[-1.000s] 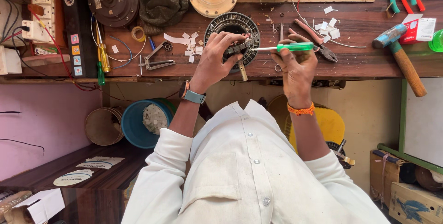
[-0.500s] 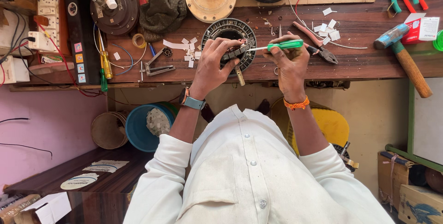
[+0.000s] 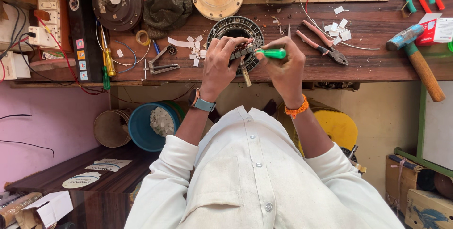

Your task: The person works on an electric motor armature at a workbench, fitting small insulation pieces into the copper winding slots by hand. They use a screwdriver to press and adjust the pieces, cut material with scissors, and use pliers to trim and seat the slot insulation around the armature.

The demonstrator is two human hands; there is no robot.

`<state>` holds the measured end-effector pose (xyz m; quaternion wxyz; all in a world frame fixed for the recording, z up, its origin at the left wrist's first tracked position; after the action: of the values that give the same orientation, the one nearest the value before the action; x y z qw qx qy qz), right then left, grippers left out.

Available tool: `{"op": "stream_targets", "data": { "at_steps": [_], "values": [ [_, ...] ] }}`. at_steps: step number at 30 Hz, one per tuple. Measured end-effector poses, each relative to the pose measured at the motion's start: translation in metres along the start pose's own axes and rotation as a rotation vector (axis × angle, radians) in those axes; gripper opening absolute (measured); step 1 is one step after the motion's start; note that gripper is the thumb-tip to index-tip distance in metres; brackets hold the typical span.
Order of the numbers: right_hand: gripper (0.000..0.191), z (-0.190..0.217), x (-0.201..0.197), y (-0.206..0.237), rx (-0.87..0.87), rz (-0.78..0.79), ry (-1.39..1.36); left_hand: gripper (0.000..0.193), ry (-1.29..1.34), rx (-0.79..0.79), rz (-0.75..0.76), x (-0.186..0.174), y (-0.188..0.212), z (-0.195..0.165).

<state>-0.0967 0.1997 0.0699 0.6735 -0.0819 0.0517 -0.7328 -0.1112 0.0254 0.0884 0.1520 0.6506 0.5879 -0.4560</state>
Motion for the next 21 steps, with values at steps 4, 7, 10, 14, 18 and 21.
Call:
{"op": "stream_targets", "data": {
  "at_steps": [4, 7, 10, 14, 18, 21],
  "values": [
    [0.018, 0.019, 0.005, 0.011, -0.068, -0.036, 0.061, 0.052, -0.037, -0.035, -0.037, 0.0, 0.002, 0.0],
    [0.016, 0.033, 0.013, 0.017, -0.148, -0.04, 0.185, 0.052, -0.041, -0.052, -0.058, -0.001, 0.004, 0.001],
    [0.016, 0.04, 0.021, 0.021, -0.194, -0.043, 0.244, 0.053, -0.063, -0.031, -0.073, -0.001, 0.005, 0.0],
    [0.019, 0.049, 0.031, 0.028, -0.321, -0.05, 0.284, 0.051, -0.078, -0.043, -0.06, 0.002, 0.005, 0.001],
    [0.017, 0.05, 0.035, 0.019, -0.387, -0.003, 0.339, 0.048, 0.0, 0.026, 0.004, 0.001, 0.0, 0.003],
    [0.012, 0.03, 0.0, 0.008, -0.178, -0.051, 0.112, 0.051, 0.173, 0.067, 0.074, -0.003, -0.004, 0.009]
  ]
}}
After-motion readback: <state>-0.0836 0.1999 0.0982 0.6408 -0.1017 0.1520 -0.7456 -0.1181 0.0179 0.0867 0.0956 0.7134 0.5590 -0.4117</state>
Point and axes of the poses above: each hand's wrist, its own y-axis away from the middle knuckle, its own x-axis out of the palm, z = x × y, the point moved 10 cm from there along -y, towards the middle knuckle, and after that the axes turned 12 degrees about -y, right-handed, at the moved point
